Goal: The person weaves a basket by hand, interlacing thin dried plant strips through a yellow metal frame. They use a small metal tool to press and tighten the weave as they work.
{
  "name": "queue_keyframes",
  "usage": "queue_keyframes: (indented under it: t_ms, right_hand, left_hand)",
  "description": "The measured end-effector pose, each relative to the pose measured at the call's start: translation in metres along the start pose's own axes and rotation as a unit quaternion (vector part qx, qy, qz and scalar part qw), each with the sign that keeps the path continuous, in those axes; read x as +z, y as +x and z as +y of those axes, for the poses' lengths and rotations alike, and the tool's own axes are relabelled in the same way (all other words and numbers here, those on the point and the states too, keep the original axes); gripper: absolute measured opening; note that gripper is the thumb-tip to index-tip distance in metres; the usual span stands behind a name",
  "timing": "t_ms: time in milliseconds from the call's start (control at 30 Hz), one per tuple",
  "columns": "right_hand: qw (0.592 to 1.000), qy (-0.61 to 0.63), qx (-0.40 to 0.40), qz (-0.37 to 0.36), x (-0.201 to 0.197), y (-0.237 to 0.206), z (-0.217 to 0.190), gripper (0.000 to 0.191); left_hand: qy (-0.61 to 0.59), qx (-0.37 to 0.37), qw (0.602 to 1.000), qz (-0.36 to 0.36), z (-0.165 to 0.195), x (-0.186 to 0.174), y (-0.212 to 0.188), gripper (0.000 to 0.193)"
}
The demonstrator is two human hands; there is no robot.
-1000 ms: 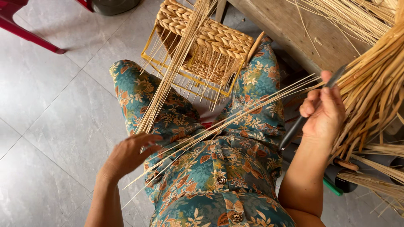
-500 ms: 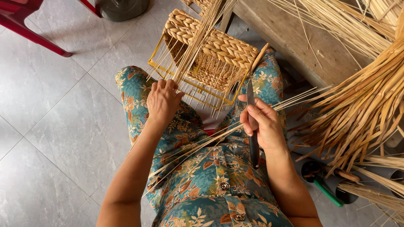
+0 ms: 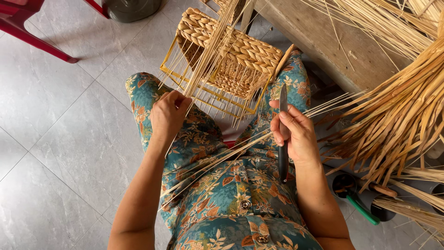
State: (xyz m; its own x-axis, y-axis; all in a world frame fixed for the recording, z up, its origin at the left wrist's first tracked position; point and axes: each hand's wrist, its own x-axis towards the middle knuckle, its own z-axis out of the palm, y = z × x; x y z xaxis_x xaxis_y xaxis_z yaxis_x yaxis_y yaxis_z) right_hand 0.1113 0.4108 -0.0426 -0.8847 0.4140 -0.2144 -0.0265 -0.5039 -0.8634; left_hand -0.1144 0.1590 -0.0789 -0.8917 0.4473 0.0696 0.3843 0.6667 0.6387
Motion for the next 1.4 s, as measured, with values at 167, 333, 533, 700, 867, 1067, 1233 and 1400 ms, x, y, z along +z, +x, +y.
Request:
queue_keyframes:
  t_ms: [167, 333, 533, 700, 867, 1067, 1233, 1400]
  right_hand:
    - [1.0, 0.008, 0.004, 0.004, 0.0, -0.006, 0.002, 0.034]
    - [1.0, 0.019, 0.002, -0.006, 0.0, -0.006, 0.002, 0.028]
    - [0.996, 0.004, 0.018, -0.082, 0.018, -0.005, 0.003, 0.029]
    - [0.963, -0.102, 0.046, -0.244, 0.053, -0.003, 0.003, 0.035]
    - [0.93, -0.117, 0.093, -0.336, 0.09, -0.001, 0.006, 0.052]
    - [0.955, -0.132, 0.087, -0.251, 0.104, 0.006, 0.011, 0.042]
    - [0.984, -0.136, 0.028, -0.111, 0.083, 0.017, 0.003, 0.029]
    - [0.997, -0.064, -0.002, -0.032, 0.043, 0.017, -0.023, 0.035]
  left_hand:
    - [-0.115, -0.01, 0.993, -0.007, -0.007, -0.01, -0.019, 0.015]
    - [-0.271, -0.127, 0.942, -0.151, -0.024, -0.037, -0.033, 0.018]
    - [-0.331, -0.129, 0.928, -0.116, -0.02, -0.084, -0.064, 0.023]
    - [-0.398, -0.121, 0.9, -0.129, -0.005, -0.101, -0.084, 0.023]
    - [-0.369, -0.119, 0.908, -0.16, 0.007, -0.093, -0.094, 0.021]
    - [-0.315, -0.07, 0.929, -0.18, 0.024, -0.07, -0.099, 0.019]
    - [-0.318, -0.054, 0.932, -0.167, 0.016, -0.072, -0.101, 0.015]
    - [-0.274, -0.089, 0.941, -0.18, -0.008, -0.083, -0.104, 0.013]
